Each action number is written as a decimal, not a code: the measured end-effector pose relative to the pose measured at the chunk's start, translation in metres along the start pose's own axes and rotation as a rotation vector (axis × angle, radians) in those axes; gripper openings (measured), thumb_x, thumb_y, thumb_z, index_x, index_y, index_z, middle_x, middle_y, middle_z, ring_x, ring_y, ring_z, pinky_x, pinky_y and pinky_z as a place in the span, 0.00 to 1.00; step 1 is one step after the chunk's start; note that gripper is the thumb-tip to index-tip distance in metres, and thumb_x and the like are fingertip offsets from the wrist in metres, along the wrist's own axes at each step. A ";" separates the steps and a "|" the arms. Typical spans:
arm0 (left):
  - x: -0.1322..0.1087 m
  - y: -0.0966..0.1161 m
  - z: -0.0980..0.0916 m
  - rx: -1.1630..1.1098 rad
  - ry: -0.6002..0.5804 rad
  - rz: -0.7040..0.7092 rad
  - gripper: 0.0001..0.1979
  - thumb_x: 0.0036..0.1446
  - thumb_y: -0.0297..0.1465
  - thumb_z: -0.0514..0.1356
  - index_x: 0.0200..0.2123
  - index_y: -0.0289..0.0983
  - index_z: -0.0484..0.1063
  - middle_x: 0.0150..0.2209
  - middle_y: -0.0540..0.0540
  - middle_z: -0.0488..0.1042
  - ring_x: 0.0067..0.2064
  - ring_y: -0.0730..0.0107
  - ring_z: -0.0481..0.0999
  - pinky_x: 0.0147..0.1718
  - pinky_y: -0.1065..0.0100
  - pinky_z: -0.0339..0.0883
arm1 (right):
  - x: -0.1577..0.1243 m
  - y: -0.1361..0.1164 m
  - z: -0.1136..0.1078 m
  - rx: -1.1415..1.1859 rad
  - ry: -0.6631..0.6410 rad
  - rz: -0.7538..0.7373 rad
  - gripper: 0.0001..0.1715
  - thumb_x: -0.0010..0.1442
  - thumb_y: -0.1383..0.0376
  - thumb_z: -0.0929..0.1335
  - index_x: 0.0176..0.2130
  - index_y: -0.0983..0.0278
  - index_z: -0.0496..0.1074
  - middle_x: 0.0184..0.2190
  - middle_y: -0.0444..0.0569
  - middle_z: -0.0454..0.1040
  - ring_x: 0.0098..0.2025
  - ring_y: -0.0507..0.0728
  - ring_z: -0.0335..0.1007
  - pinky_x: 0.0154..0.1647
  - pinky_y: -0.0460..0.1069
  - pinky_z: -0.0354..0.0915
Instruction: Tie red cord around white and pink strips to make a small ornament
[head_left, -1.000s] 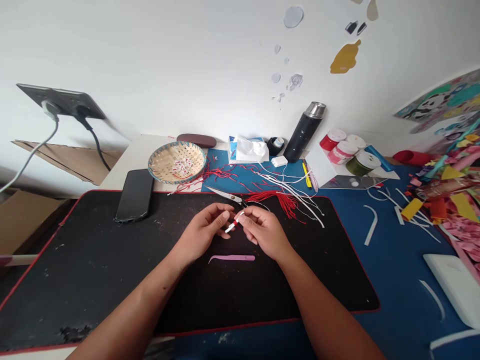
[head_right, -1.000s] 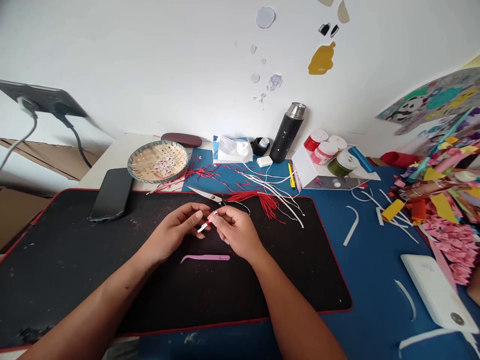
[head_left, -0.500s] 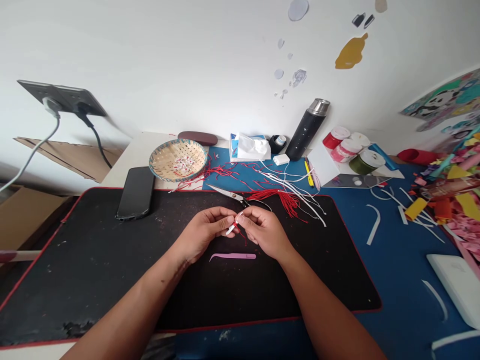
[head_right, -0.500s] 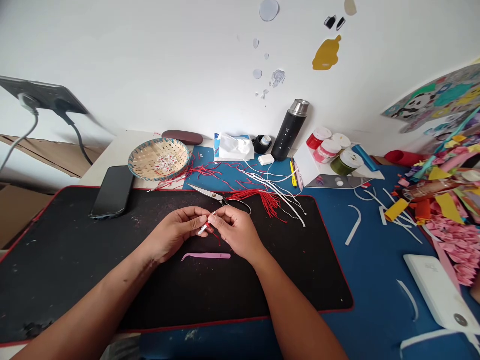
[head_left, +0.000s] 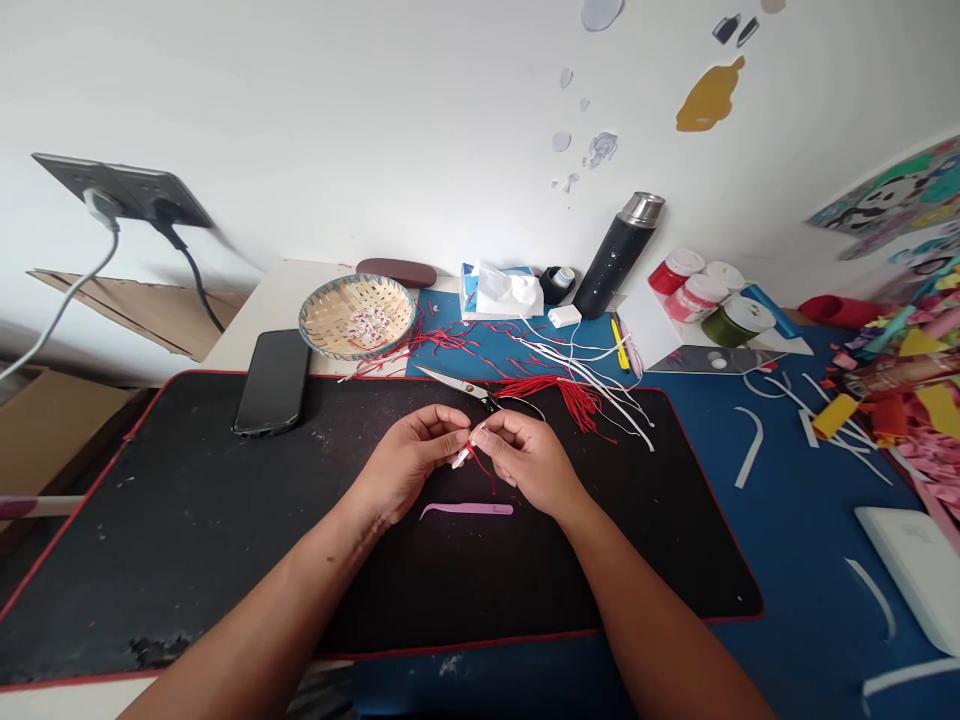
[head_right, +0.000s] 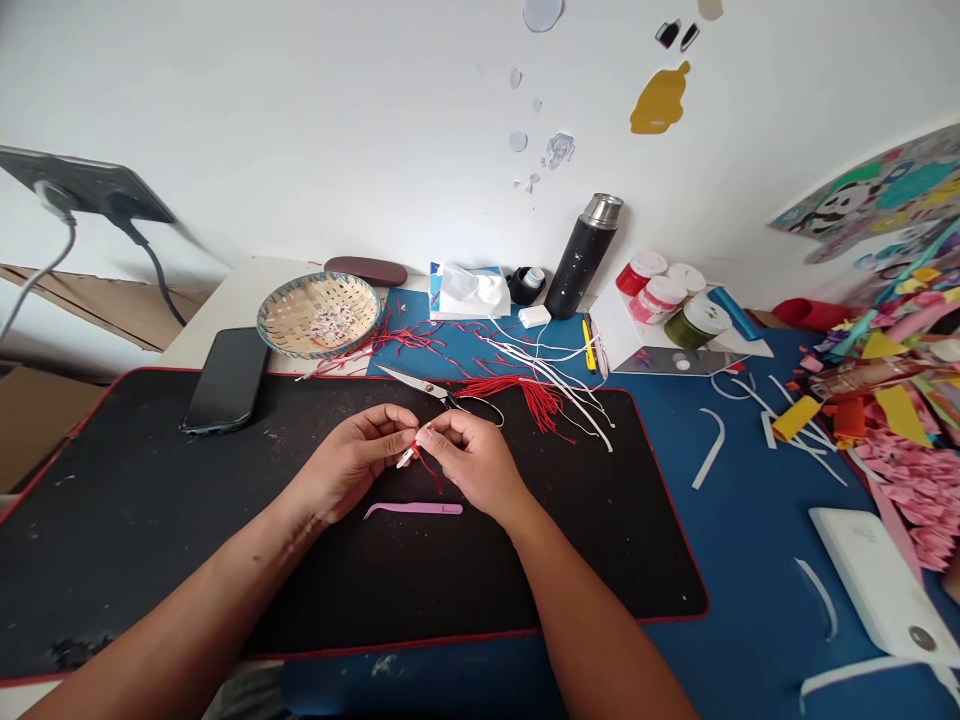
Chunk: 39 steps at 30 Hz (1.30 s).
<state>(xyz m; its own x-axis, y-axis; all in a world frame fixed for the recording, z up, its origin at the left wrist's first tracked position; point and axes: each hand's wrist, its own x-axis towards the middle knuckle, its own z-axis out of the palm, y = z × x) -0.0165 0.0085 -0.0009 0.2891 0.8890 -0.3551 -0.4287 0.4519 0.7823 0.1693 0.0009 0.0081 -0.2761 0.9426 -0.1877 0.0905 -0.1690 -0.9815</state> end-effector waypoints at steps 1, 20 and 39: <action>0.000 0.000 0.000 0.020 0.011 0.021 0.16 0.45 0.33 0.80 0.36 0.34 0.81 0.29 0.49 0.78 0.29 0.75 0.73 0.30 0.73 0.65 | 0.000 0.000 0.000 0.001 0.003 0.000 0.20 0.65 0.49 0.72 0.36 0.63 0.74 0.20 0.37 0.64 0.18 0.48 0.54 0.20 0.46 0.50; -0.011 0.005 0.008 0.395 0.058 0.296 0.12 0.55 0.37 0.74 0.38 0.38 0.80 0.37 0.47 0.79 0.41 0.64 0.77 0.44 0.65 0.71 | 0.003 0.005 0.000 0.026 0.084 0.023 0.20 0.63 0.49 0.73 0.35 0.63 0.74 0.21 0.38 0.63 0.19 0.48 0.53 0.18 0.46 0.50; -0.004 0.008 0.002 0.373 -0.064 0.097 0.21 0.55 0.47 0.73 0.38 0.36 0.75 0.28 0.49 0.76 0.29 0.69 0.76 0.26 0.71 0.68 | 0.003 0.008 0.001 -0.041 0.098 -0.009 0.18 0.64 0.50 0.72 0.34 0.62 0.74 0.20 0.39 0.65 0.19 0.49 0.55 0.19 0.46 0.51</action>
<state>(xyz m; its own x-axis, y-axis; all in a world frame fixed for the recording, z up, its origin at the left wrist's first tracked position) -0.0195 0.0086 0.0073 0.3207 0.9146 -0.2464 -0.1199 0.2973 0.9472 0.1678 0.0020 0.0000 -0.1822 0.9680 -0.1726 0.1281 -0.1507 -0.9802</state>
